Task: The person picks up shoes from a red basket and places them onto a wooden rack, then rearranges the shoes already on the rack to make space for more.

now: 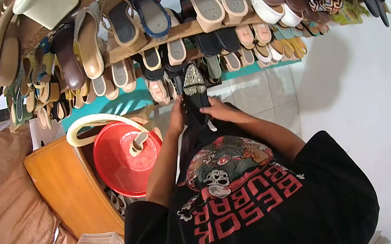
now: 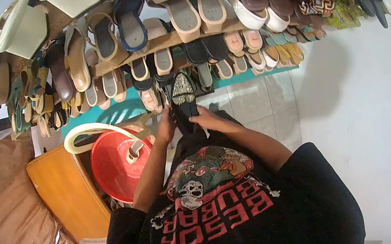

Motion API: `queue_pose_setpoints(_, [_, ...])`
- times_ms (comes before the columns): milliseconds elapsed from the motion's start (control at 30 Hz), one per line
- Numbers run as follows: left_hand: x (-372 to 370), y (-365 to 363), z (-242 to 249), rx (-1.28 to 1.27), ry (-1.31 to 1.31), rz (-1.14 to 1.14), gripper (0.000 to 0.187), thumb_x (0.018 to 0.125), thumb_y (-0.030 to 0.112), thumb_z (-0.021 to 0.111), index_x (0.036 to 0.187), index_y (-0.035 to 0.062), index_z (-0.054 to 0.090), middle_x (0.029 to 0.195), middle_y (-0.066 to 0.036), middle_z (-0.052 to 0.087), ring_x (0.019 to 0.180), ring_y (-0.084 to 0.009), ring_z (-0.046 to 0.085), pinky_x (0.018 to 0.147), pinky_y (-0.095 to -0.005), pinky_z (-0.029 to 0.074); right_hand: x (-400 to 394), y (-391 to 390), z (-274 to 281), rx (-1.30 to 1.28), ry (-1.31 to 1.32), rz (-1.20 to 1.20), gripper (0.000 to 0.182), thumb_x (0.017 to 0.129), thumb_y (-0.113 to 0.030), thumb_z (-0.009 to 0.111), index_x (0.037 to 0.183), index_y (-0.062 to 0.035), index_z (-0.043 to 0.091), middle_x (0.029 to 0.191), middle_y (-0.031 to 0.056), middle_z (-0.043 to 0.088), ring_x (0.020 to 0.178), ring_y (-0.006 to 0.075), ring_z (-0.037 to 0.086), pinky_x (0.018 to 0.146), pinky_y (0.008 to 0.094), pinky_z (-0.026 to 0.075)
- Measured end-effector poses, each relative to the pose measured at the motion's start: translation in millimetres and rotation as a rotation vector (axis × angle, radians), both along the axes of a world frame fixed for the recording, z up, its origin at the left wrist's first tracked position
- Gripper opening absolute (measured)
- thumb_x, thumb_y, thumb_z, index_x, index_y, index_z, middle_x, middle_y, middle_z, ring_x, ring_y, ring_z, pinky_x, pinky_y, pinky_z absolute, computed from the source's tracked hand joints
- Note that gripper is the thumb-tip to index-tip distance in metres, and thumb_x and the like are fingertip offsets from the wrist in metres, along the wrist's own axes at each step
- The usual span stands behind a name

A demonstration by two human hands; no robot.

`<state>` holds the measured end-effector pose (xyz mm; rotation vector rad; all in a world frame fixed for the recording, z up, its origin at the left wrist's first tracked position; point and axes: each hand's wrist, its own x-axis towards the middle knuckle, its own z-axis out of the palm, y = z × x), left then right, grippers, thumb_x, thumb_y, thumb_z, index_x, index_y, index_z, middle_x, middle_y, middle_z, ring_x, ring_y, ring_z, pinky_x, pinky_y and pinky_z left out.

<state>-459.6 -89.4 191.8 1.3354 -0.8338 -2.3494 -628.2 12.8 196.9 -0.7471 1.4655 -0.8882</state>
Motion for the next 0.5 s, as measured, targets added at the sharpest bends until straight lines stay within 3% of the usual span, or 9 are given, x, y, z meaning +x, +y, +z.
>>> queue_pose_setpoints(33, [-4.8, -6.4, 3.3, 0.025, -0.009, 0.005, 0.07, 0.095, 0.062, 0.04, 0.14, 0.0082, 0.043, 0.131, -0.011, 0.054, 0.115, -0.0293, 0.053, 0.099, -0.0453, 0.038, -10.0, 1.2, 12.1, 0.156, 0.111, 0.002, 0.041, 0.086, -0.018, 0.066, 0.122, -0.0027, 0.053, 0.091, 0.0045, 0.064, 0.067, 0.0123, 0.058, 0.052, 0.0285, 0.049])
queue_pose_setpoints(133, [-18.8, -23.2, -22.8, 0.083, -0.146, -0.015, 0.068, 0.093, 0.061, 0.044, 0.138, 0.0101, 0.046, 0.133, -0.012, 0.052, 0.116, -0.0299, 0.053, 0.093, -0.0483, 0.041, -29.7, 6.1, 15.6, 0.158, 0.059, -0.117, 0.039, 0.087, -0.017, 0.065, 0.119, -0.0005, 0.051, 0.086, 0.0071, 0.063, 0.06, 0.0143, 0.058, 0.049, 0.029, 0.049])
queue_pose_setpoints(200, [-38.0, -24.5, -25.1, 0.077, -0.385, -0.272, 0.063, 0.092, 0.058, 0.049, 0.135, 0.0121, 0.048, 0.132, -0.012, 0.052, 0.117, -0.0301, 0.052, 0.089, -0.05, 0.044, -45.7, 9.6, 7.1, 0.152, 0.084, -0.156, 0.035, 0.087, -0.018, 0.064, 0.114, 0.0001, 0.051, 0.081, 0.0085, 0.061, 0.054, 0.0152, 0.057, 0.046, 0.0286, 0.049])
queue_pose_setpoints(300, [-71.0, -28.4, -23.9, 0.185, -0.423, -0.201, 0.061, 0.092, 0.053, 0.052, 0.136, 0.0104, 0.047, 0.125, -0.015, 0.058, 0.113, -0.0334, 0.055, 0.089, -0.0573, 0.044, -69.8, 4.3, 14.3, 0.16, 0.067, -0.132, 0.032, 0.087, -0.017, 0.064, 0.111, 0.0001, 0.052, 0.08, 0.0081, 0.061, 0.054, 0.0149, 0.057, 0.046, 0.0284, 0.048])
queue_pose_setpoints(333, [-79.5, -31.5, -27.8, 0.254, -0.416, -0.17, 0.06, 0.091, 0.055, 0.054, 0.131, 0.0108, 0.051, 0.125, -0.013, 0.059, 0.115, -0.0316, 0.054, 0.092, -0.0573, 0.043, -73.3, 2.4, 16.4, 0.142, 0.049, -0.167, 0.028, 0.088, -0.015, 0.063, 0.111, -0.0014, 0.054, 0.08, 0.0039, 0.062, 0.049, 0.0102, 0.052, 0.043, 0.0235, 0.045])
queue_pose_setpoints(467, [-109.9, -35.2, -40.7, 0.37, -0.337, -0.045, 0.061, 0.089, 0.059, 0.055, 0.128, 0.0117, 0.053, 0.124, -0.01, 0.059, 0.117, -0.0296, 0.053, 0.095, -0.0565, 0.042, -95.0, -5.4, 30.4, 0.147, 0.053, -0.156, 0.028, 0.088, -0.015, 0.062, 0.112, -0.0012, 0.055, 0.08, 0.0041, 0.061, 0.05, 0.0105, 0.052, 0.043, 0.0239, 0.045])
queue_pose_setpoints(500, [-116.6, -33.9, -31.2, 0.428, -0.352, -0.048, 0.06, 0.092, 0.059, 0.05, 0.129, 0.0116, 0.053, 0.125, -0.008, 0.058, 0.116, -0.0272, 0.053, 0.096, -0.0536, 0.04, -101.0, -7.3, 33.5, 0.163, 0.03, -0.123, 0.028, 0.088, -0.016, 0.063, 0.11, -0.0006, 0.054, 0.081, 0.0059, 0.061, 0.054, 0.0123, 0.054, 0.044, 0.0257, 0.045])
